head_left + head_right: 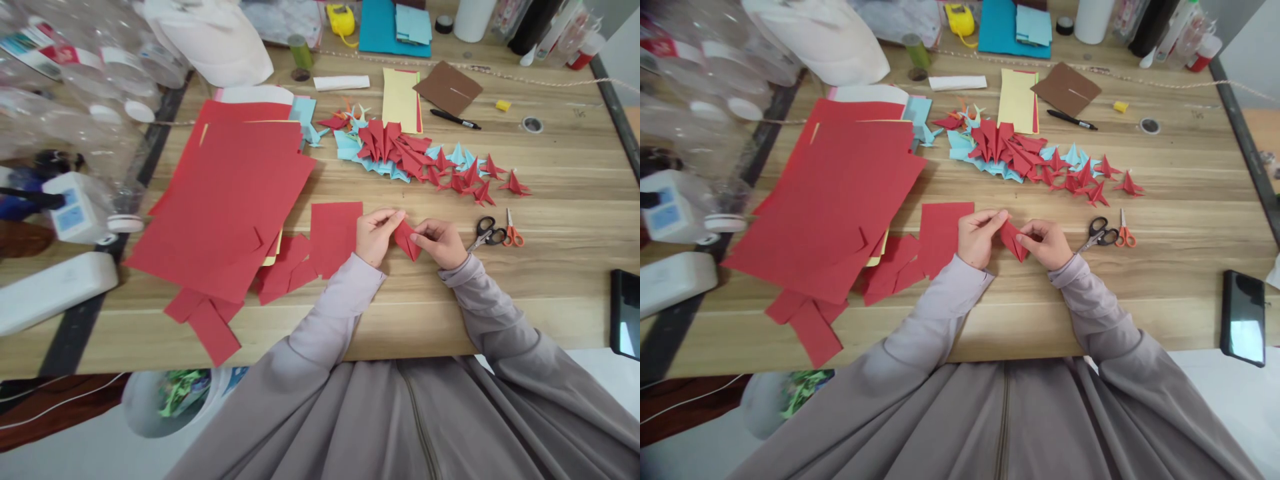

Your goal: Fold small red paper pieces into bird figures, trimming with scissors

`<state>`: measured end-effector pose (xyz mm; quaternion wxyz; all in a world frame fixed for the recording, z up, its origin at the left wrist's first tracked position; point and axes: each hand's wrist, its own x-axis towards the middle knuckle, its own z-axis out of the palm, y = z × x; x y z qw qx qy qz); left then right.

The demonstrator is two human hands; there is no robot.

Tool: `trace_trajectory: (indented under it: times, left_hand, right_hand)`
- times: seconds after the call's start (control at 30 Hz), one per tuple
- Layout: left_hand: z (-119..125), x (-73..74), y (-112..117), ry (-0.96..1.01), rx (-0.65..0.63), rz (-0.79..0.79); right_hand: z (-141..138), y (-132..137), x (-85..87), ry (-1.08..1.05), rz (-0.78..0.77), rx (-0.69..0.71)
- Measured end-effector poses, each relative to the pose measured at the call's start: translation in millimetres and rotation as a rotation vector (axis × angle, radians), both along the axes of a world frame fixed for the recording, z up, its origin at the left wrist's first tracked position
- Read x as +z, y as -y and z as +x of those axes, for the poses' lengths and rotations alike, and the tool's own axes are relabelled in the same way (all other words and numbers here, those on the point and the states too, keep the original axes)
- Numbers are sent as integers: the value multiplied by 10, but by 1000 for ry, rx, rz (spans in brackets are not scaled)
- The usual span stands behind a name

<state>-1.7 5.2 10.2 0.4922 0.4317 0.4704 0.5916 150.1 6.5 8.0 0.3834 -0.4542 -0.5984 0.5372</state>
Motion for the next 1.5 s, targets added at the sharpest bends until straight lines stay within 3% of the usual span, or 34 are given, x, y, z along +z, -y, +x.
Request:
trace_trajectory:
  times: [0.27,0.5,0.8,0.93,1.13,1.23,1.37,1.5]
  left_hand:
    - [-2,-25,-6,96,-88,-144]
    - [16,20,12,-26,-143,-68]
    - [33,54,13,-76,-75,-39]
    - [29,50,4,-62,-83,-8]
    - [29,-14,-29,-9,12,-6]
    - [36,-42,-30,51,7,-42]
    - [46,-52,-3,60,-91,-105]
    - [73,-41,42,34,4,-71]
  right_hand:
    - [-3,2,19,-21,-26,-12]
    - [1,-13,-9,-83,-19,-26]
    - [-3,-21,21,58,33,-11]
    - [-2,-26,26,15,-13,-26]
    - [-16,-21,9,52,-91,-10]
    - [-20,-38,13,3,-106,-86]
    - [-27,-50,18,-114,-157,-120]
    - [-49,-9,18,-116,-137,-83]
